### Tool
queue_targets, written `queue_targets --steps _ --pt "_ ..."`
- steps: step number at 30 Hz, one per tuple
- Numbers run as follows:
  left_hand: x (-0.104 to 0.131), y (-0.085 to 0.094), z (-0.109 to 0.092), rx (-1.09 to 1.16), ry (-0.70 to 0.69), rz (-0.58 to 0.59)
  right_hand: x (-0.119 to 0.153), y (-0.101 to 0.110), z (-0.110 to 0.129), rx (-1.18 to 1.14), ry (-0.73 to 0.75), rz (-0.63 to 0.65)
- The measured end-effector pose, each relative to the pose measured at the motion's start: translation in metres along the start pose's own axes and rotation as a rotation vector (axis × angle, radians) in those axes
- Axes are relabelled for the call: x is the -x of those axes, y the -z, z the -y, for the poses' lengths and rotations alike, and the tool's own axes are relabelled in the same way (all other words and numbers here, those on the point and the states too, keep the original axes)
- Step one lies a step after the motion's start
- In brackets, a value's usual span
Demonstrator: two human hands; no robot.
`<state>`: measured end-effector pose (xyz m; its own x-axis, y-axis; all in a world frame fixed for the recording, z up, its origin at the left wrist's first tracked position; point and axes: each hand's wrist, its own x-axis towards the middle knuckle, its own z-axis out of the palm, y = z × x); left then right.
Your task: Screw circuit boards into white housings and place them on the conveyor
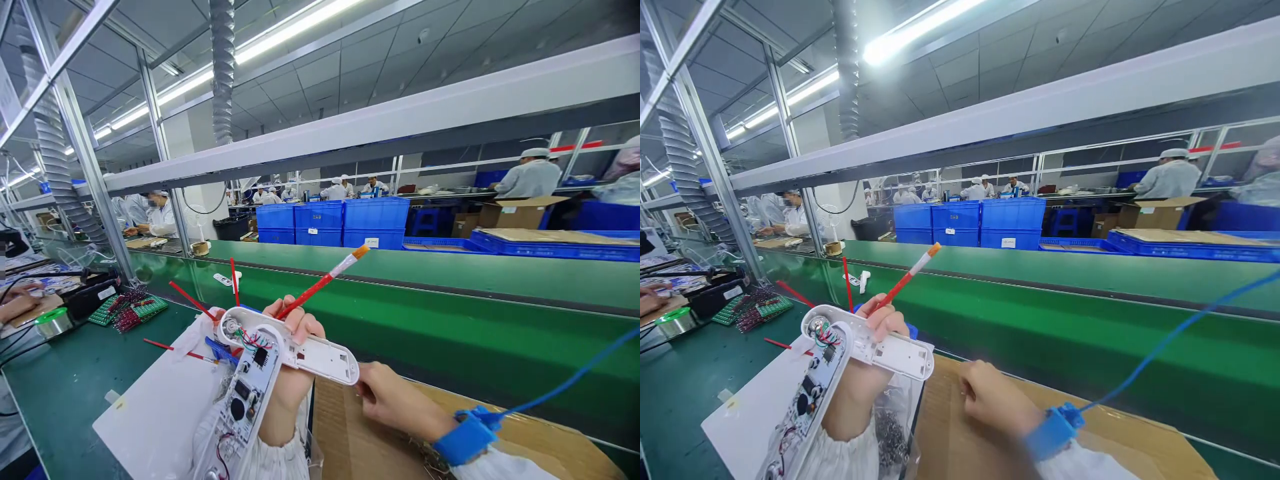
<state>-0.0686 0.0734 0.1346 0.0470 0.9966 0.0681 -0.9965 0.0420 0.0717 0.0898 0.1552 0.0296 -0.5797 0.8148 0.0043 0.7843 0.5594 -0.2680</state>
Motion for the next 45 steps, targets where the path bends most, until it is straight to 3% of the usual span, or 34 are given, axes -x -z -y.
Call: queue_targets --steps 3,6,7,9,13,17,22,26,35,39,45 --pt "-0.001 0.001 0.002 -0.014 -0.002 -0.03 0.012 0.027 0.01 -0.183 0.172 -0.183" --pt "-0.001 0.001 0.007 -0.014 0.025 -0.074 0.036 0.055 0.029 -0.497 0.397 -0.565" --pt "-0.001 0.001 0.009 -0.013 0.038 -0.091 0.044 0.061 0.036 -0.547 0.463 -0.667" --pt "0.0 0.001 0.013 -0.014 0.064 -0.123 0.057 0.069 0.05 -0.516 0.579 -0.755" --pt "0.002 -0.001 0.017 -0.032 0.112 -0.163 0.066 0.068 0.065 -0.274 0.745 -0.722" --pt "0.002 0.0 0.016 -0.066 0.127 -0.173 0.064 0.064 0.062 -0.134 0.778 -0.697" --pt "0.002 0.002 0.014 -0.094 0.14 -0.17 0.065 0.065 0.06 -0.017 0.832 -0.807" --pt "0.001 0.002 0.013 -0.123 0.145 -0.159 0.07 0.069 0.063 0.138 0.869 -0.799" --pt "0.0 0.004 0.011 -0.184 0.145 -0.126 0.072 0.068 0.057 0.132 0.917 -0.74" --pt "0.002 0.004 0.012 -0.179 0.138 -0.097 0.071 0.063 0.055 0.18 0.961 -0.807" --pt "0.002 0.006 0.012 -0.181 0.154 -0.056 0.069 0.064 0.057 0.224 0.976 -0.78"
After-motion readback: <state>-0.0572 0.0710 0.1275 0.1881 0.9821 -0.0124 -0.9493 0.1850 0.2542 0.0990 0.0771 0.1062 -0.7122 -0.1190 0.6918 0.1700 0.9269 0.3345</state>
